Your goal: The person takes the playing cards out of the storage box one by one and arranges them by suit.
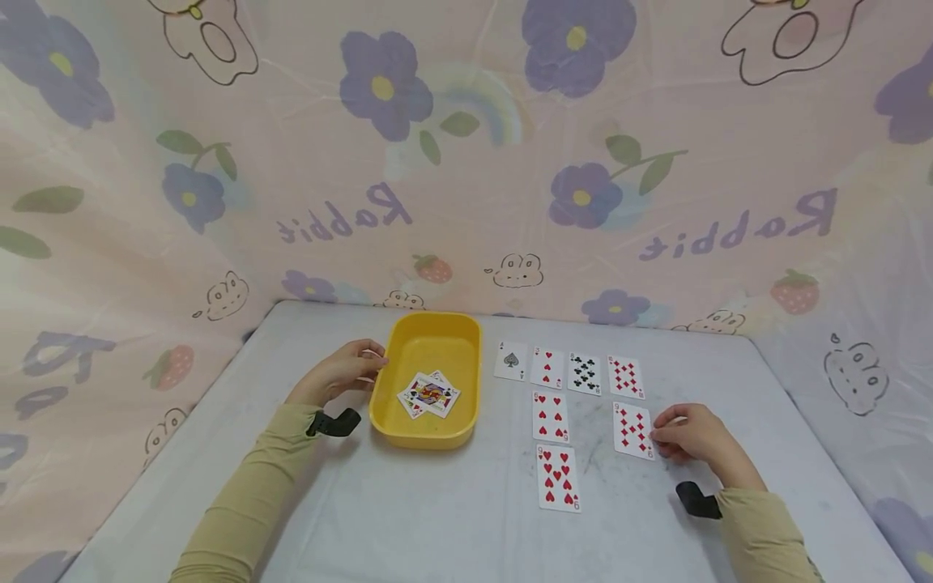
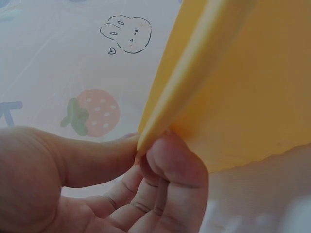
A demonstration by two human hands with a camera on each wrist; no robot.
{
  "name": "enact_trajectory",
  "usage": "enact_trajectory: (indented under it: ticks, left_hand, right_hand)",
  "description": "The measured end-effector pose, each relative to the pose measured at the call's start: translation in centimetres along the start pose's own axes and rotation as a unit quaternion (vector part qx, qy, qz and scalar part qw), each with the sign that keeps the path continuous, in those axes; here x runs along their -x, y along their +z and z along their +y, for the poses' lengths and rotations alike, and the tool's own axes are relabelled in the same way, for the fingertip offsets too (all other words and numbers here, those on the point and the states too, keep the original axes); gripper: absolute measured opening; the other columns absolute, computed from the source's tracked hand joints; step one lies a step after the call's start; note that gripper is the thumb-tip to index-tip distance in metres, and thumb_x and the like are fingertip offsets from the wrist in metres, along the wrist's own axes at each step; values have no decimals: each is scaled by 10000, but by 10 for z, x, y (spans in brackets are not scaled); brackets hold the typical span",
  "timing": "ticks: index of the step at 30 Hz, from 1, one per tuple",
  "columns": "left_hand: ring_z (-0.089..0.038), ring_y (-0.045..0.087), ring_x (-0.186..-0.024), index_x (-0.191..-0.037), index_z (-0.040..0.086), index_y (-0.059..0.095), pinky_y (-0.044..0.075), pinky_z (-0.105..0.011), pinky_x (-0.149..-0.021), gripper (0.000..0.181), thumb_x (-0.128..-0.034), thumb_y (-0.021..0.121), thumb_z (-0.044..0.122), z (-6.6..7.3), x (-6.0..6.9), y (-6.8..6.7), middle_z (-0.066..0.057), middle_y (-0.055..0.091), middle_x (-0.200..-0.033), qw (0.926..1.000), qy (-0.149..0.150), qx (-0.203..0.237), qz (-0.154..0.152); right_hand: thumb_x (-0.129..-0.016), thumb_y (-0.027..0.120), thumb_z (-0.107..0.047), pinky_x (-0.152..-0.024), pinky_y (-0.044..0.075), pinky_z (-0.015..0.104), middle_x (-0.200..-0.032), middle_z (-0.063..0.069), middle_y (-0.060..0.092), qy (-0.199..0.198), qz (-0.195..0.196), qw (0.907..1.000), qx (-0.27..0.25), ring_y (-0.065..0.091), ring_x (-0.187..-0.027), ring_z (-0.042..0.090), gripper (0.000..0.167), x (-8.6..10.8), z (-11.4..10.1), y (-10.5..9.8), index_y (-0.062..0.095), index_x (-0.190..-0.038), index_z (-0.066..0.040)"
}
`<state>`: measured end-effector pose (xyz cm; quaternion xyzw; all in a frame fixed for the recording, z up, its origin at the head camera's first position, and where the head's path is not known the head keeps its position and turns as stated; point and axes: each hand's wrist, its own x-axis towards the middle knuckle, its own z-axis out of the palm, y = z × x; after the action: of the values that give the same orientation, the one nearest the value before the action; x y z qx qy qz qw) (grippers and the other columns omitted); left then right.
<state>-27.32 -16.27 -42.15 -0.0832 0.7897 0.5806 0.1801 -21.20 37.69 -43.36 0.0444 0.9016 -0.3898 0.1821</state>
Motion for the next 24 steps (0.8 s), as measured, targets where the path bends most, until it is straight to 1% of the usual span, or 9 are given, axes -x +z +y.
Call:
enact_trajectory:
  ticks: [3, 6, 10, 14, 18, 24]
  left_hand:
    - [-249, 606, -816, -1156, 31, 481, 553, -302, -652, 230, -967, 575, 122, 0, 0, 1, -200, 584, -1077, 10000, 18, -7, 5]
    - [-249, 607, -818, -1155, 31, 483, 553, -302, -651, 229, -966, 575, 121, 0, 1, 1, -202, 582, -1075, 10000, 14, -19, 17]
    - [-242, 603, -816, -1161, 32, 480, 553, -304, -654, 229, -971, 569, 125, 1, 0, 0, -197, 582, -1080, 10000, -5, -33, 12]
    - [-260, 600, -841, -1157, 33, 480, 549, -297, -652, 223, -972, 567, 122, 2, 1, 0, -198, 584, -1086, 10000, -18, -6, 0]
    - [-286, 604, -870, -1149, 33, 481, 547, -292, -651, 217, -970, 569, 119, 3, 2, 0, -205, 588, -1085, 10000, 4, -36, 22]
    - [-241, 601, -801, -1143, 29, 491, 549, -294, -652, 226, -964, 579, 136, 1, 3, 0, -211, 596, -1078, 9999, 59, -95, 105]
  right_hand:
    - [-891, 663, -131, -568, 522, 317, -727, 42, 616, -34, 53, 9999, 98, 592, -651, 182, 255, 3, -5, -3, 578, -1022, 70]
    - [-909, 634, -116, -580, 535, 333, -761, 63, 638, -189, 117, 9996, 177, 614, -674, 203, 262, 4, -18, -7, 561, -1041, 98]
    - [-927, 620, -119, -602, 549, 345, -831, 132, 678, -655, 10, 9978, 125, 651, -723, 255, 313, 0, -43, -5, 543, -1101, 129]
    - [-936, 624, -152, -656, 563, 373, -886, 157, 688, -1261, -263, 9917, 0, 664, -786, 295, 374, -6, -83, 0, 532, -1173, 121]
    - [-934, 632, -165, -704, 563, 406, -899, 128, 684, -1773, -528, 9827, -81, 662, -800, 276, 385, -14, -129, 10, 539, -1215, 82]
    - [-916, 660, -171, -732, 558, 410, -913, 124, 678, -2276, -946, 9689, -238, 661, -819, 268, 368, -31, -192, 37, 568, -1219, 16]
